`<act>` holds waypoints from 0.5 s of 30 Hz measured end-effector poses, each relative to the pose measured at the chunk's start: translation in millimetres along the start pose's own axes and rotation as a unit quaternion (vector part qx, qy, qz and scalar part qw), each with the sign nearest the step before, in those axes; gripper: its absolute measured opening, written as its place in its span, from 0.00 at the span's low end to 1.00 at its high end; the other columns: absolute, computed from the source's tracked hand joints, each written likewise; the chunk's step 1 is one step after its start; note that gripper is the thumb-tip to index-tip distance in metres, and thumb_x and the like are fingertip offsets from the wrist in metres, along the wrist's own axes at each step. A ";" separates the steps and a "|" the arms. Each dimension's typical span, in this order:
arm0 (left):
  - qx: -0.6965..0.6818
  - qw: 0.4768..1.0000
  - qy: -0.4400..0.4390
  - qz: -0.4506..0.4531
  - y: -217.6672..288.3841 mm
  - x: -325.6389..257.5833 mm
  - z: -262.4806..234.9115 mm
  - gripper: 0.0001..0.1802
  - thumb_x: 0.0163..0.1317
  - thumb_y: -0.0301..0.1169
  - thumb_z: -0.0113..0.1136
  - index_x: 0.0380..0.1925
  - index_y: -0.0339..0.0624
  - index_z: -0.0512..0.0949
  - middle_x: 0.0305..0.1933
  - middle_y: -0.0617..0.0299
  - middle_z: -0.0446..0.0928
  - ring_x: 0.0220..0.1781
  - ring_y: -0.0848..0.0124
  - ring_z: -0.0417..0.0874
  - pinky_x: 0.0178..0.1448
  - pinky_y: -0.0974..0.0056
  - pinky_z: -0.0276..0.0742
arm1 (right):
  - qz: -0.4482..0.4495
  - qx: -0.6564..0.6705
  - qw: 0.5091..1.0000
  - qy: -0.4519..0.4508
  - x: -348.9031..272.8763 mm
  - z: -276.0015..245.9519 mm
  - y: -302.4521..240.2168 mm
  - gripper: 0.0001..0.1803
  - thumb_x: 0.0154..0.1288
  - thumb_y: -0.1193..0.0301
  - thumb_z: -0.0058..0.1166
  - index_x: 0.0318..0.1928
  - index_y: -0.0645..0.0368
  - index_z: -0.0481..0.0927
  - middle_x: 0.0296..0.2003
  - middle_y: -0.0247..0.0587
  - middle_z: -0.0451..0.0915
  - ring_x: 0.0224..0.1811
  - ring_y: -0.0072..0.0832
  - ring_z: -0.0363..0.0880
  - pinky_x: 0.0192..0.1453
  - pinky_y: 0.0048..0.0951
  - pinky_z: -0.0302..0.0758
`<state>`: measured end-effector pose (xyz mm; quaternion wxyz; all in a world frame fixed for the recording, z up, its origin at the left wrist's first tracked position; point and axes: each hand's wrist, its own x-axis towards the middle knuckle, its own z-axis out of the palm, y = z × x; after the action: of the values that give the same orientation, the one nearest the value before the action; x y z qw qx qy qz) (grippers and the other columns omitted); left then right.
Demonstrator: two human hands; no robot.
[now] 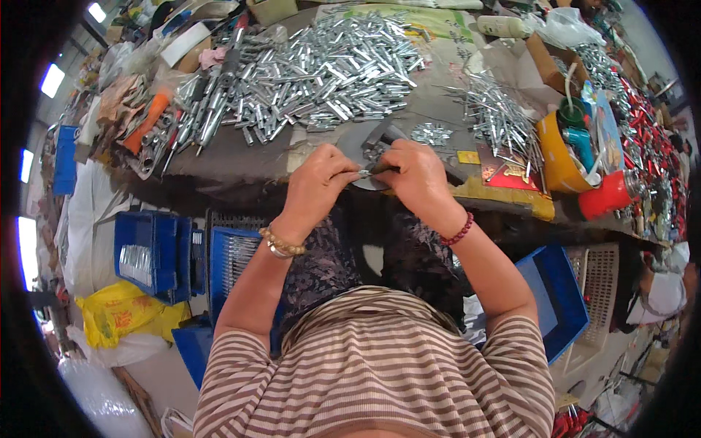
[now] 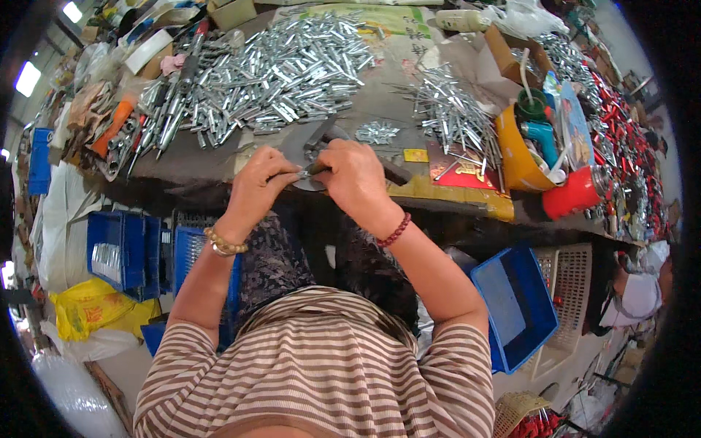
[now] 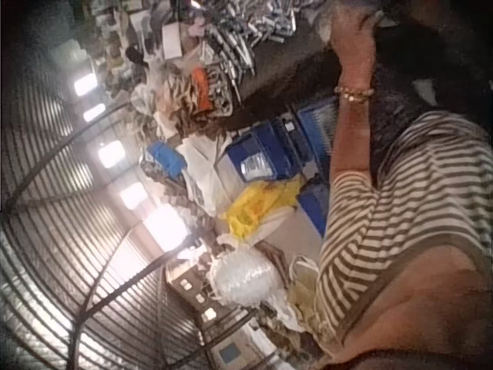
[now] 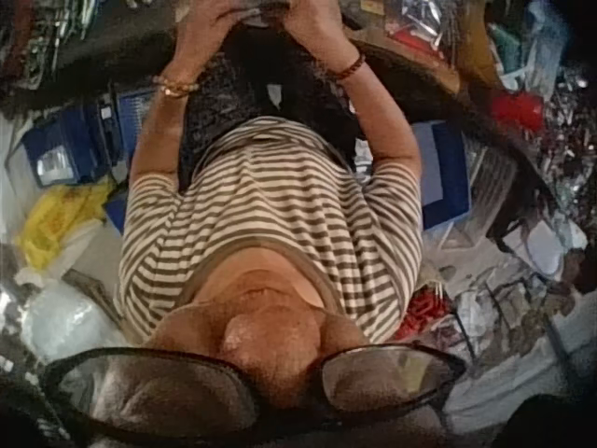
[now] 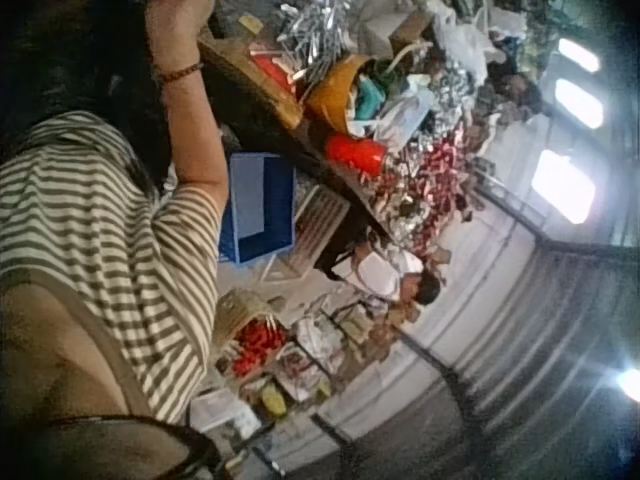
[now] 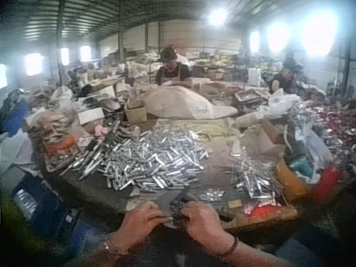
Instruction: The person assembles metal components by fitting metal pins and small parts together on a metal base, tapping them with a small hammer, and placing the assembled pieces into a blue tray.
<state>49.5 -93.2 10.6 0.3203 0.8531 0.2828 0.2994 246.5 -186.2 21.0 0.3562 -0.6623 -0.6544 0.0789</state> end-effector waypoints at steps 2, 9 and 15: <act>0.000 1.000 0.003 0.000 0.3 -0.3 0.5 0.06 0.61 0.29 0.71 0.38 0.41 0.87 0.38 0.60 0.77 0.40 0.62 0.82 0.44 0.59 0.77 | -0.026 0.003 1.000 0.005 -5.0 -0.7 -0.5 0.08 0.50 0.74 0.71 0.33 0.59 0.86 0.34 0.44 0.80 0.44 0.47 0.81 0.46 0.48 0.77; -0.036 0.999 -0.003 -0.030 2.3 -4.0 0.3 0.06 0.61 0.24 0.70 0.39 0.37 0.87 0.39 0.61 0.75 0.42 0.67 0.80 0.47 0.65 0.75 | 0.091 -0.060 0.982 0.154 -20.7 -45.3 44.6 0.08 0.59 0.73 0.67 0.40 0.57 0.87 0.39 0.44 0.84 0.44 0.49 0.83 0.48 0.45 0.80; -0.018 1.000 0.009 -0.005 -0.9 1.7 3.4 0.06 0.61 0.27 0.71 0.38 0.40 0.87 0.39 0.61 0.78 0.40 0.63 0.82 0.45 0.60 0.77 | 0.179 -0.171 0.960 0.134 -11.9 -61.9 88.6 0.11 0.61 0.68 0.68 0.43 0.59 0.87 0.43 0.47 0.84 0.48 0.50 0.84 0.50 0.47 0.80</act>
<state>52.7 -92.7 8.4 0.3344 0.8430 0.2844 0.3108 352.1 -210.2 11.3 0.3021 -0.8243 -0.4749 -0.0612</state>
